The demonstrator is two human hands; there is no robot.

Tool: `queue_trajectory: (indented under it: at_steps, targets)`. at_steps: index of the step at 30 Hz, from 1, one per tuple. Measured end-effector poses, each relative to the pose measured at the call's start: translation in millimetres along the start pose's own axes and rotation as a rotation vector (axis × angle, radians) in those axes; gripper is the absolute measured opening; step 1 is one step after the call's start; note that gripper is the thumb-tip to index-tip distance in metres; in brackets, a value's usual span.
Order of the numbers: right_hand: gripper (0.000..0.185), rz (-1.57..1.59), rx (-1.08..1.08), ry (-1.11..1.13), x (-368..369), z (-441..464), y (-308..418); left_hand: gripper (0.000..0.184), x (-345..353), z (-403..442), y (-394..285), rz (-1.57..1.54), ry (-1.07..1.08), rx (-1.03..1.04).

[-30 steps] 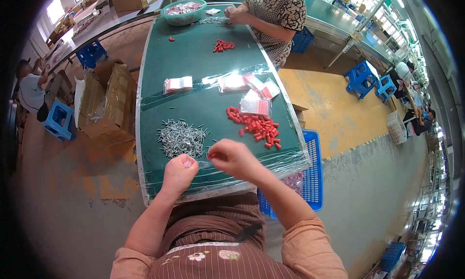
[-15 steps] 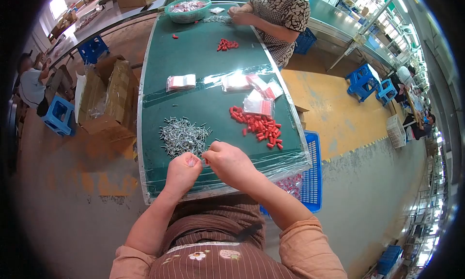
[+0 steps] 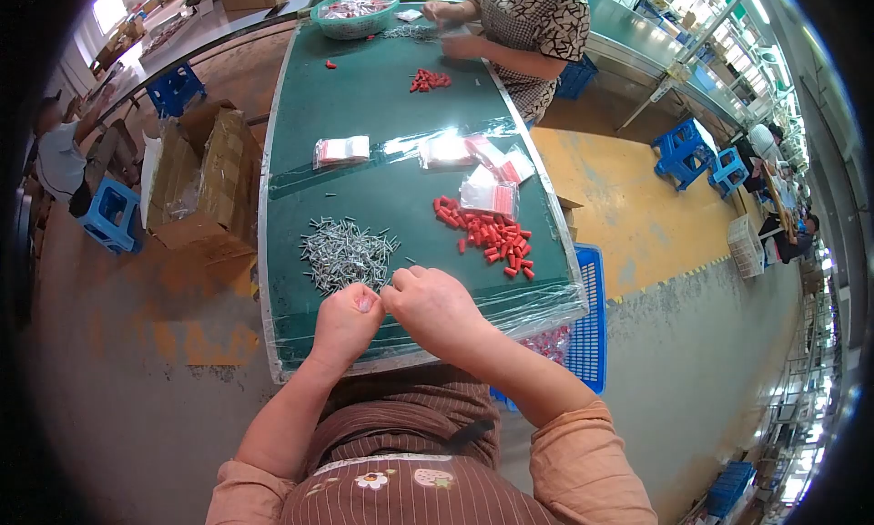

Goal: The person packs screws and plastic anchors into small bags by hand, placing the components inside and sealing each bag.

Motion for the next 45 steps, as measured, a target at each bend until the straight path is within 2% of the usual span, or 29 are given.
queue_trajectory:
  at_steps: [7, 10, 13, 16, 19, 25, 27, 33, 39, 45]
  targets:
    - [0.007, 0.104, -0.042, -0.138, 9.1, -8.0, -7.0, 0.019, -2.6, -1.5, -2.9, -0.096, -0.015, 0.009]
    - [0.006, 0.196, 0.020, -0.118, 16.7, -11.1, -13.0, 0.013, 0.3, -0.7, 6.5, -0.290, 0.084, -0.009]
    - [0.009, 0.373, 0.108, -0.122, 13.3, -16.1, -19.7, 0.008, 6.5, -5.9, 5.5, -0.751, 0.115, 0.024]
    - [0.012, 0.504, 0.129, -0.103, 11.1, -19.3, -25.8, 0.007, 8.0, -5.3, 12.2, -0.629, 0.132, 0.072]
    - [0.011, 0.635, 0.215, -0.069, 6.5, -24.6, -29.4, 0.008, 1.3, -7.2, 2.4, -0.775, 0.142, 0.011]
    - [0.010, 0.945, 0.430, -0.054, 14.9, -35.0, -36.2, 0.005, 2.9, -10.2, 2.3, -0.719, 0.110, -0.028]
    - [0.012, 1.027, 0.459, -0.074, 21.5, -36.7, -37.9, 0.004, 3.7, -11.1, -0.6, -0.796, 0.093, -0.038]
    - [0.019, 1.160, 0.484, -0.099, 28.3, -37.7, -40.1, 0.005, 4.2, -11.9, -1.5, -0.849, 0.059, -0.008]
    - [0.018, 1.113, 0.453, -0.185, 30.9, -39.0, -39.7, 0.004, 3.9, -13.0, -1.9, -0.828, 0.060, 0.001]
    - [0.020, 1.145, 0.437, -0.151, 23.0, -42.5, -27.6, 0.003, 13.7, -13.8, -3.4, -0.759, 0.090, 0.030]
Point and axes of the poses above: each hand's wrist, its own z-axis towards the middle knuckle, its own x-axis out of the palm, y = z × x, the point moved 3 cm from there along z, towards the middle knuckle, and after that the axes turned 9 degrees about x, right-handed, at the moved point
